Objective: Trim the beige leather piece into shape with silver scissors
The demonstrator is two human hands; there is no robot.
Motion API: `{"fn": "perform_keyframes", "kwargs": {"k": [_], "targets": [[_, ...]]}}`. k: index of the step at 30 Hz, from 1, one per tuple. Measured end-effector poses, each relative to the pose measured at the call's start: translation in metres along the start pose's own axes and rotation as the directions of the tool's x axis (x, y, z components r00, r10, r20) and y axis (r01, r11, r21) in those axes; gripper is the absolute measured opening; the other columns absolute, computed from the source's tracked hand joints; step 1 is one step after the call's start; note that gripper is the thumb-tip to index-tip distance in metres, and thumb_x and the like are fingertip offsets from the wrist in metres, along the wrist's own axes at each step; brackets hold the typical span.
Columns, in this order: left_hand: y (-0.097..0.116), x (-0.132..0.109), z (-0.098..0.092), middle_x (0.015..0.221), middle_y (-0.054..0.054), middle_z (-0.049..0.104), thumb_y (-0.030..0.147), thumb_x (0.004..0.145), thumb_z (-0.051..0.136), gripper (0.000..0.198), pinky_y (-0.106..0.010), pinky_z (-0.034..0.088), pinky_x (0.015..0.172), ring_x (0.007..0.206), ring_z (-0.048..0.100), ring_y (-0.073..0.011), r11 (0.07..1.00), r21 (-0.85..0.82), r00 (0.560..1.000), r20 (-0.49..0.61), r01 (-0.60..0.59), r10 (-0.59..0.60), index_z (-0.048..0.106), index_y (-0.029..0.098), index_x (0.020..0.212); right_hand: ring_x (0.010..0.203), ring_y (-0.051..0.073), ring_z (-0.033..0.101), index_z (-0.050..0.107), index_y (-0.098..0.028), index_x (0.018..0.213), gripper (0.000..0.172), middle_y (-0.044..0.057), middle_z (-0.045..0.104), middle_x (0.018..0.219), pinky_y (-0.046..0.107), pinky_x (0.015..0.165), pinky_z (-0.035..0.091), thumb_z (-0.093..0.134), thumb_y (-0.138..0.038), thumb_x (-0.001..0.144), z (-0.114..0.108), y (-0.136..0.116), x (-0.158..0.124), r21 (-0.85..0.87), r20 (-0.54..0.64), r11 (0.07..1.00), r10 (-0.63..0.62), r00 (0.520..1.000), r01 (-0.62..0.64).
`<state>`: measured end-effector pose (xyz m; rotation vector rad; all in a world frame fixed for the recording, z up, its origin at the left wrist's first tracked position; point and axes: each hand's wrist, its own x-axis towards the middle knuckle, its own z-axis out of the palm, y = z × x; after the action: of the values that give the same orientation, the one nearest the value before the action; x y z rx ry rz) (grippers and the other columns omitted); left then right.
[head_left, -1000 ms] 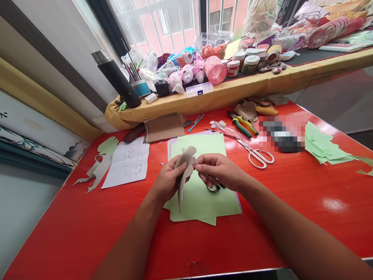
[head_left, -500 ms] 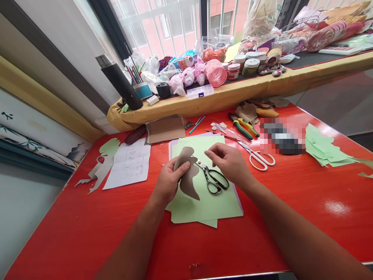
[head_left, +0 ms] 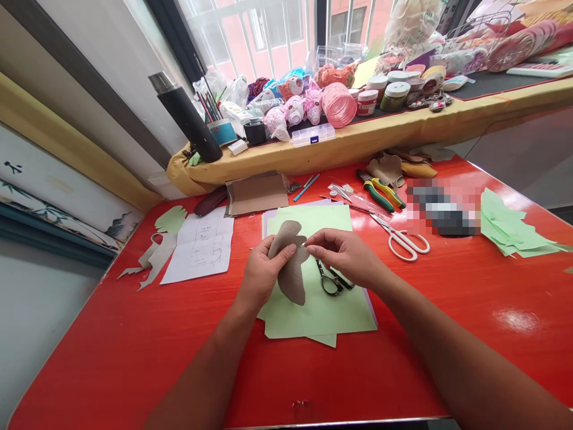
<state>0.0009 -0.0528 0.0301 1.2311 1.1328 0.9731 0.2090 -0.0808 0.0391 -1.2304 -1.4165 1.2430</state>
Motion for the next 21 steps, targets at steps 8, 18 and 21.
{"fn": "perform_keyframes", "kwargs": {"k": [8,18,21], "targets": [[-0.0033,-0.0013,0.0018,0.086,-0.003,0.071,0.051,0.083,0.087,0.039,-0.027,0.047,0.070,0.080,0.059,-0.0169,0.997,-0.061,0.996,0.078,0.039,-0.034,0.081,0.018,0.102,0.061,0.016,0.054,0.073,-0.022,0.088,0.020,-0.001,0.067,0.074,0.031,0.056,0.043,0.074,-0.041,0.091,0.0052,0.0025,-0.0002,0.019,0.005,0.999,0.041,0.999,-0.041],[-0.0050,-0.0027,0.0078,0.098,-0.005,0.076,0.038,0.072,0.098,0.046,-0.031,0.049,0.083,0.092,0.065,-0.0206,0.938,-0.298,0.967,0.230,0.176,-0.109,0.081,0.019,0.111,0.061,0.015,0.055,0.071,-0.021,0.088,0.018,-0.002,0.063,0.073,0.030,0.056,0.041,0.071,-0.039,0.090,0.0037,0.0026,0.0002,0.084,0.041,0.993,0.074,0.996,-0.077],[-0.0065,-0.0029,0.0085,0.097,-0.004,0.075,0.038,0.071,0.099,0.045,-0.029,0.048,0.081,0.090,0.063,-0.0185,0.944,-0.286,0.974,0.199,0.165,-0.110,0.081,0.020,0.109,0.064,0.016,0.057,0.071,-0.021,0.090,0.016,-0.001,0.066,0.078,0.032,0.060,0.046,0.071,-0.037,0.090,0.0055,0.0069,0.0011,0.075,0.035,0.995,0.069,0.997,-0.072]]}}
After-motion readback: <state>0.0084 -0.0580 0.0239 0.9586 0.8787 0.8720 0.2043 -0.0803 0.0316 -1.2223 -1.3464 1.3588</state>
